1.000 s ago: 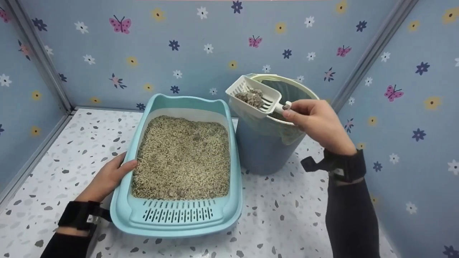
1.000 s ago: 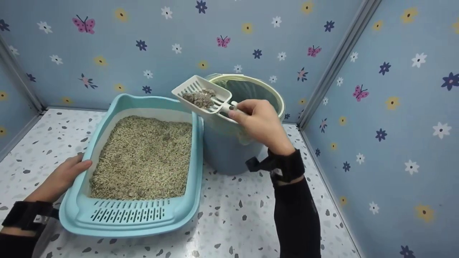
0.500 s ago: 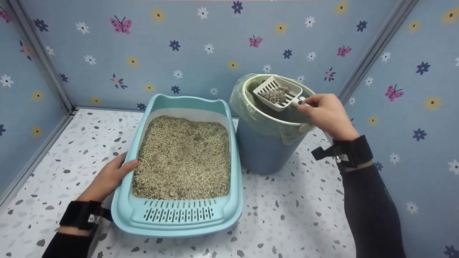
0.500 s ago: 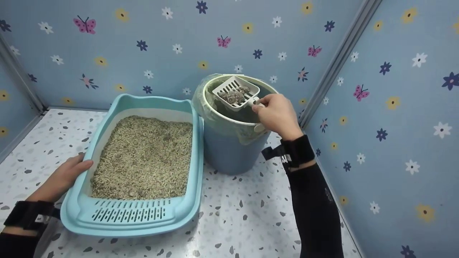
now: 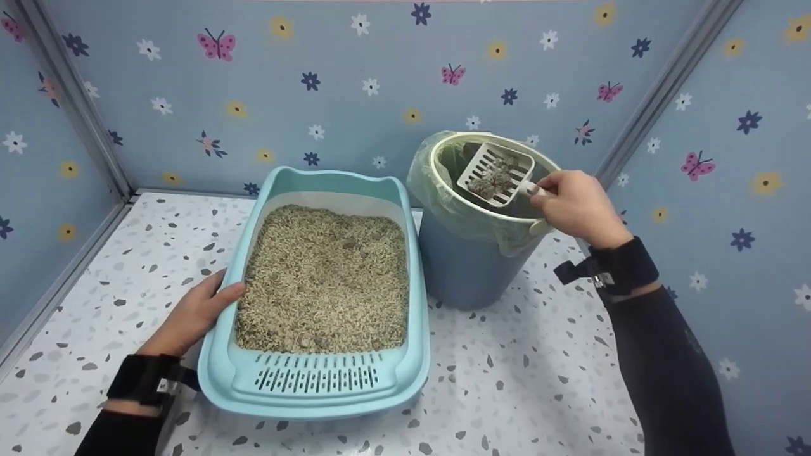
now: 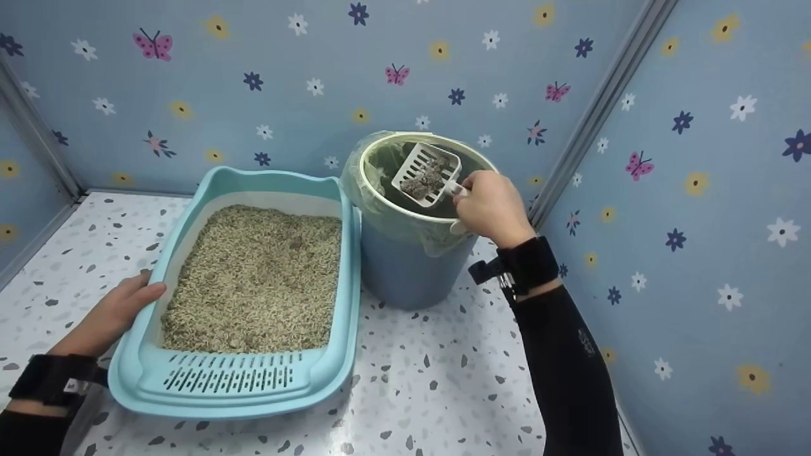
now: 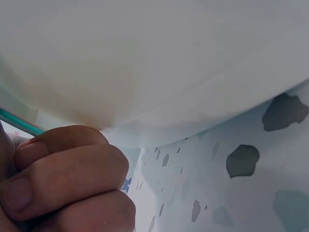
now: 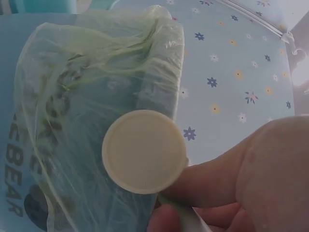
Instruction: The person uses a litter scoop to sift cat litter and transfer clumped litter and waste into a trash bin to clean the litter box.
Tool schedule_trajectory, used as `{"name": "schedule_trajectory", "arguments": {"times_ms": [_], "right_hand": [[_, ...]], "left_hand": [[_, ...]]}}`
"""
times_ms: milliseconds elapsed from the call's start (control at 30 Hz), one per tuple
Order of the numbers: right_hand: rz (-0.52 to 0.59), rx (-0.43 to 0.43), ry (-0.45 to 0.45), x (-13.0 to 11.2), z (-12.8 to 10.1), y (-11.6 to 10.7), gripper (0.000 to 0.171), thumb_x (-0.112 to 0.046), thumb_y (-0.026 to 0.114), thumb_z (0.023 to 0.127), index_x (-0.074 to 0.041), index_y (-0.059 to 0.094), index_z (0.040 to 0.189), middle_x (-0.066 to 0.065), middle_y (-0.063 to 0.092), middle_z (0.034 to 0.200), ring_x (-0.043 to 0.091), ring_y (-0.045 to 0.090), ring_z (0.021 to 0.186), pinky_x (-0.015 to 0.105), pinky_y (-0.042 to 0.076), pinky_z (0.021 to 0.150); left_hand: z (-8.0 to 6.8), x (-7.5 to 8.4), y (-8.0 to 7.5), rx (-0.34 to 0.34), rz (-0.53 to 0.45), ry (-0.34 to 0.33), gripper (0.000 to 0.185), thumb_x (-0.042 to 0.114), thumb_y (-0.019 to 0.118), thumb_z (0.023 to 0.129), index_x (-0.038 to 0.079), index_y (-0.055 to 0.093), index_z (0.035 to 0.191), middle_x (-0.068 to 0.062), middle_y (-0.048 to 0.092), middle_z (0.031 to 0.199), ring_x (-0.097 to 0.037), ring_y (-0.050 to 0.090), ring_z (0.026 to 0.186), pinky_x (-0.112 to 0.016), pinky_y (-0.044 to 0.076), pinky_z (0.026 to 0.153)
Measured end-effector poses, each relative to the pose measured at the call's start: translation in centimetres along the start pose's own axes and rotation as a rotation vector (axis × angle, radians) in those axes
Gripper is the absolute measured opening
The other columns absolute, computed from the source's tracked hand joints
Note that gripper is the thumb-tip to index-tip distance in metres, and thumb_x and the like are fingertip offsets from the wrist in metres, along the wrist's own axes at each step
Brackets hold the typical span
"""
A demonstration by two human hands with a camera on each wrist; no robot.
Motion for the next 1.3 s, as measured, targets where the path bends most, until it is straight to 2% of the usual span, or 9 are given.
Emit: {"name": "schedule_trajectory", "arguments": {"times_ms": [233, 400, 667, 867, 967, 1033, 1300], "right_hand": [[-0.057, 0.058, -0.079, -1.0, -0.4, -0.2, 0.023, -0.012, 0.068, 0.107, 0.004, 0.081, 0.117, 0.019, 0.077, 0.100, 0.032, 0.066, 0.081, 0.045, 0.053, 0.077], [-0.099, 0.080, -0.086, -1.5, -0.8, -0.1, 0.021, -0.008, 0.069, 0.106, 0.006, 0.079, 0.118, 0.024, 0.078, 0.109, 0.040, 0.072, 0.092, 0.059, 0.059, 0.088], [-0.149, 0.114, -0.127, -2.1, -1.2, 0.3, 0.024, 0.005, 0.064, 0.096, 0.006, 0.078, 0.115, 0.024, 0.077, 0.113, 0.047, 0.072, 0.103, 0.065, 0.059, 0.091], [-0.207, 0.168, -0.153, -2.7, -1.7, 0.7, 0.024, 0.007, 0.071, 0.089, -0.001, 0.075, 0.112, 0.019, 0.071, 0.112, 0.046, 0.068, 0.092, 0.066, 0.057, 0.074], [-0.234, 0.183, -0.161, -2.9, -1.9, 0.9, 0.024, 0.007, 0.070, 0.091, -0.003, 0.074, 0.112, 0.017, 0.069, 0.111, 0.044, 0.066, 0.086, 0.064, 0.055, 0.068], [-0.233, 0.181, -0.151, -2.9, -1.9, 1.0, 0.022, 0.006, 0.069, 0.093, -0.002, 0.073, 0.113, 0.018, 0.069, 0.111, 0.044, 0.066, 0.087, 0.063, 0.055, 0.069], [-0.093, 0.214, -0.081, -3.1, -2.7, -0.6, 0.020, -0.005, 0.067, 0.105, 0.005, 0.070, 0.122, 0.024, 0.070, 0.117, 0.045, 0.068, 0.105, 0.065, 0.055, 0.090]], "left_hand": [[0.0, 0.1, -0.1, 0.004, 0.014, 0.001, 0.076, 0.039, 0.051, 0.119, -0.002, 0.023, 0.175, -0.031, 0.057, 0.155, -0.036, 0.067, 0.128, -0.022, 0.056, 0.098], [0.0, 0.2, 0.0, -0.004, -0.004, 0.007, 0.074, 0.037, 0.051, 0.119, -0.001, 0.023, 0.176, -0.030, 0.058, 0.154, -0.035, 0.069, 0.127, -0.024, 0.058, 0.098], [-0.1, 0.4, 0.3, -0.025, -0.045, 0.025, 0.073, 0.035, 0.050, 0.120, -0.001, 0.022, 0.176, -0.029, 0.057, 0.154, -0.021, 0.070, 0.123, -0.024, 0.058, 0.099], [-0.1, 0.3, 0.2, -0.018, -0.066, 0.022, 0.071, 0.033, 0.051, 0.120, 0.000, 0.024, 0.176, -0.028, 0.060, 0.152, -0.018, 0.073, 0.119, -0.026, 0.060, 0.099], [-0.2, 0.3, 0.2, -0.008, -0.059, 0.020, 0.071, 0.034, 0.051, 0.119, -0.001, 0.024, 0.175, -0.029, 0.061, 0.149, -0.018, 0.073, 0.116, -0.027, 0.061, 0.097], [-0.2, 0.2, 0.2, -0.003, -0.054, 0.018, 0.072, 0.034, 0.052, 0.119, -0.002, 0.025, 0.175, -0.030, 0.062, 0.148, -0.018, 0.074, 0.115, -0.027, 0.061, 0.096], [-0.1, 0.2, 0.1, -0.006, -0.041, 0.016, 0.073, 0.037, 0.052, 0.119, -0.002, 0.024, 0.175, -0.030, 0.060, 0.151, -0.019, 0.073, 0.118, -0.026, 0.059, 0.098]]}}
Point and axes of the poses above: each hand's wrist, its own z-axis towards the middle knuckle, its own y-axis out of the palm, x = y × z, the point moved 7 cm from there along z, towards the middle knuckle
